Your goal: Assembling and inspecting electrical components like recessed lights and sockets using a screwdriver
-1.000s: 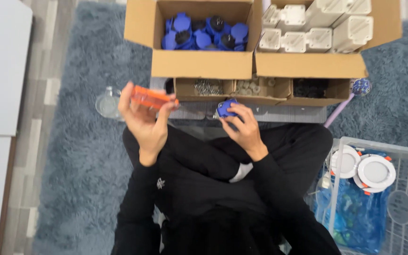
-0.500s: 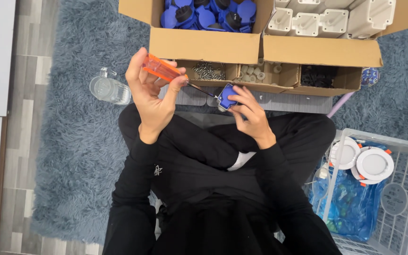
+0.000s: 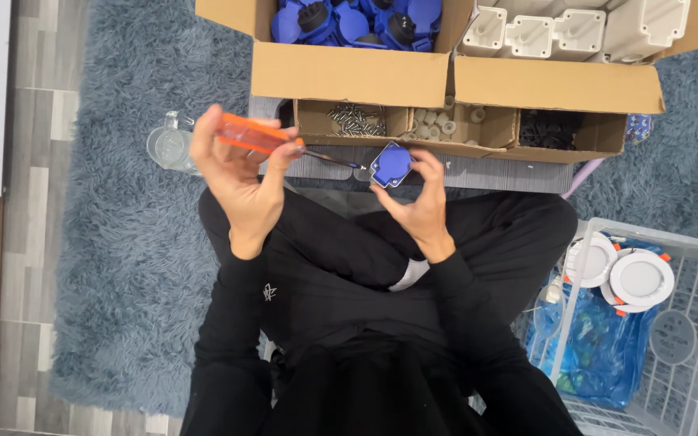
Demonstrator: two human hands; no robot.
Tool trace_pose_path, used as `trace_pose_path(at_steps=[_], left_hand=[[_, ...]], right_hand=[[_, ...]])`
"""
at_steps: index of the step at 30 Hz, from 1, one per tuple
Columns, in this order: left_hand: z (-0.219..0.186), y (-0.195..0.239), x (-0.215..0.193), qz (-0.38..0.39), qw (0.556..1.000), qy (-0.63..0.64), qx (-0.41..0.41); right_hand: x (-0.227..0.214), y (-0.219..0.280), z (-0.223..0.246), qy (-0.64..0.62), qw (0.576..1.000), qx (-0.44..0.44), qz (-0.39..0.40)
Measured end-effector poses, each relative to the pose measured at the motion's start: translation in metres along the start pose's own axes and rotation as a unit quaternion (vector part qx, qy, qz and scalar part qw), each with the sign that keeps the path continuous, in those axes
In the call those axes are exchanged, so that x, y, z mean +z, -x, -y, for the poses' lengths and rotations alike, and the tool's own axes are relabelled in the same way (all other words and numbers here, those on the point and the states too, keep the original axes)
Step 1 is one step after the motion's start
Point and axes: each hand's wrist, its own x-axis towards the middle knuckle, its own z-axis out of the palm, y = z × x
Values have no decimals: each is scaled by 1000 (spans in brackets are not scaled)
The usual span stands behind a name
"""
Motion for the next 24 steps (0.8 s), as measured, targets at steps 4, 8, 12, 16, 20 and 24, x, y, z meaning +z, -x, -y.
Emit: trace_pose_path(at_steps=[4, 8, 12, 16, 20, 24], left_hand=[[13, 18, -14, -71, 996, 3, -56], [38, 45, -25, -115, 987, 15, -110], [47, 62, -19, -165, 968, 22, -186], [52, 55, 5, -182, 954, 48, -235], [52, 50, 19, -148, 955, 27, -255], [81, 63, 19, -63, 957, 43, -279]], right_hand=[[4, 9, -2, -52, 997, -49, -5], [3, 14, -5, -72, 994, -75, -15], [-12, 22, 1, -61, 996, -56, -19], [-26, 23, 7, -64, 997, -3, -49], [-40, 26, 20, -91, 993, 30, -64], [-55, 38, 29, -138, 985, 88, -56]])
